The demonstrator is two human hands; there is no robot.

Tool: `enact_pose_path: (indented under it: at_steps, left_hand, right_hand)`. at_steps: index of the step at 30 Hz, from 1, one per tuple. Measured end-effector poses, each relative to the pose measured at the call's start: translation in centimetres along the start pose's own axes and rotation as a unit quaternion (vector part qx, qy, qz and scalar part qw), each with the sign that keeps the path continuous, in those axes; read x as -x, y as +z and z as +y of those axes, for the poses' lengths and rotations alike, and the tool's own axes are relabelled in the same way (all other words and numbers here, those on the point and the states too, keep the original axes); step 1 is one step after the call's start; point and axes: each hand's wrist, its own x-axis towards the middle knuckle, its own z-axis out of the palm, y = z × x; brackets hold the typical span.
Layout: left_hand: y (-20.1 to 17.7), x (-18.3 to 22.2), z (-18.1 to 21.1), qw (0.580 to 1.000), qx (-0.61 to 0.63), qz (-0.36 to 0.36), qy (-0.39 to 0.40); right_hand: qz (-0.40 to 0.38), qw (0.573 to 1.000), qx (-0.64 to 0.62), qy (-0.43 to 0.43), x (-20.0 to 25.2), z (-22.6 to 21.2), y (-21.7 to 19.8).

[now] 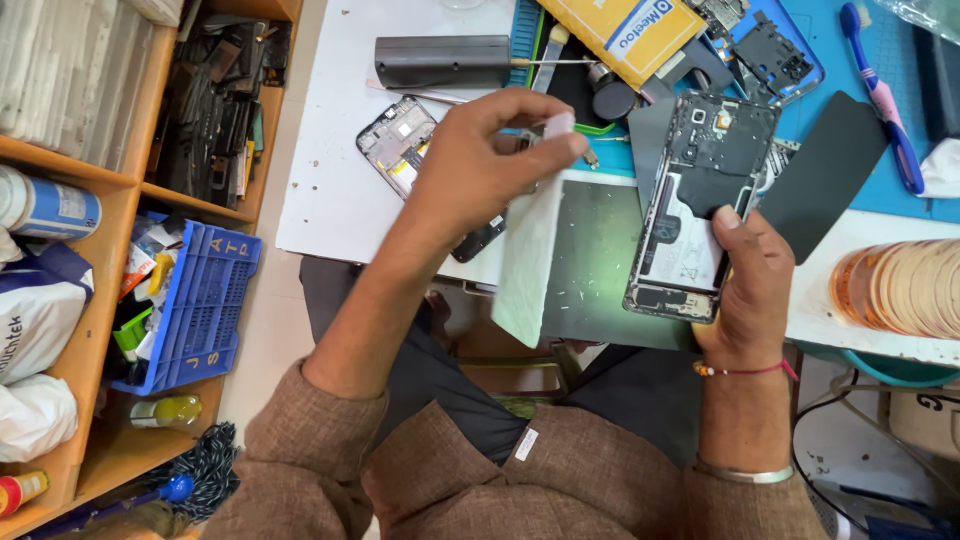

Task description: The person scrapes the back of a light green smartphone with a black card to remove adhesive residue. They then use a small metal tool to pry and separate the phone's back cover from the main body, revealing the internal components.

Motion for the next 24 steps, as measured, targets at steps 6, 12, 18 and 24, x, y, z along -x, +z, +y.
enact_pose_path:
  at_steps: [6,12,18,24]
  left_hand:
    - [3.2,-1.1,1.1,0.901,-0.423,0.078,0.062]
    - [4.2,-3.3,-0.1,0.854,-0.509,0.072,0.082]
    - [3.9,-6.6,-1.4,0.807,-0.575,0.085,0.105]
    - [4.4,-7.8,-2.8,0.819,-0.55,0.106,0.123]
  right_hand:
    - [-0.012,0.999,-0.047,0.001,0.3,-0.7,0.6]
    - [-0.022,0.997,-0.068,-0.022,0.4,-0.4,0.4]
    - [-0.014,0.979,-0.203,0.003,0.1,-0.2,-0.6]
    - [-0.028,0.992,-0.125,-0.021,0.2,-0.1,-0.8]
